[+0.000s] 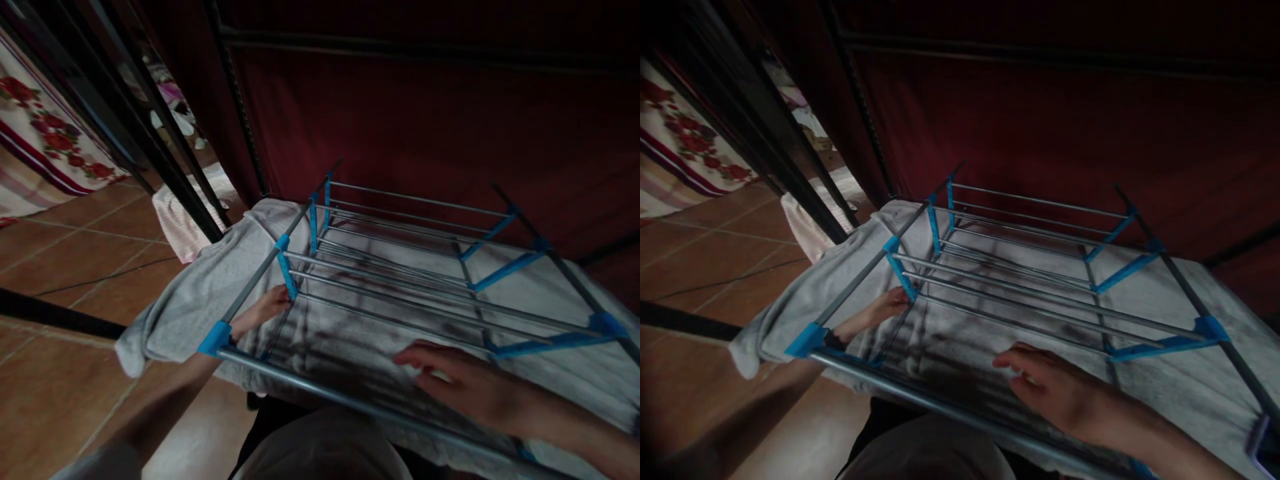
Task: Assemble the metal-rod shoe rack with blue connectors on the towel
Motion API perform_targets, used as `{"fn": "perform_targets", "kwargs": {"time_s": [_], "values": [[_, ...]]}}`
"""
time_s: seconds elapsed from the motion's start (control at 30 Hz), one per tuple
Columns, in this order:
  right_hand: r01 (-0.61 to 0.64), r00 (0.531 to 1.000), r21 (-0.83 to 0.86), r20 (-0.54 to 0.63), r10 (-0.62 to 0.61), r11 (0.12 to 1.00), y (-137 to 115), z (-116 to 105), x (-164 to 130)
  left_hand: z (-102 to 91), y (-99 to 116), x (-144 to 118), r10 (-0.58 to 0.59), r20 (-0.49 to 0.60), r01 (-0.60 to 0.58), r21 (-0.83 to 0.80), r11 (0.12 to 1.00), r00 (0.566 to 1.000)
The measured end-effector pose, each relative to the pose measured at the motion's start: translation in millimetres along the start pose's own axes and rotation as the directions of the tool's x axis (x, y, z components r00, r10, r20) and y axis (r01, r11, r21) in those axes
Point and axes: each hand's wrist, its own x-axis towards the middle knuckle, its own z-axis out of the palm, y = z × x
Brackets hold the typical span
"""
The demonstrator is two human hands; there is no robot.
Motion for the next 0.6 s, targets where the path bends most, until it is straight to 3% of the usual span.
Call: {"fn": "perform_targets", "kwargs": {"time_s": [0.07,0.2,0.33,0.43,0.6], "values": [[0.074,0.99,-0.072,0.122,-0.065,0.995,-8.2,5.4,39.3,16.9,-5.3,2.9,-0.006,-0.019,0.006,0.011,1.0,1.0],[0.138,0.986,-0.227,0.121,-0.112,0.964,0.1,40.2,116.0,22.3,-6.0,7.7,-0.038,-0.046,0.04,0.041,0.998,0.998],[-0.032,0.999,-0.259,0.021,0.039,0.965,14.5,80.3,173.1,21.0,0.3,8.8,-0.061,-0.071,0.066,0.079,0.995,0.996],[-0.121,0.992,-0.263,-0.004,0.124,0.957,20.6,99.9,198.6,22.1,5.6,9.1,-0.075,-0.107,0.086,0.109,0.99,0.991],[-0.077,0.996,-0.256,0.029,0.087,0.964,28.8,110.7,214.2,24.0,10.7,7.8,-0.063,-0.11,0.079,0.147,0.986,0.992]]}}
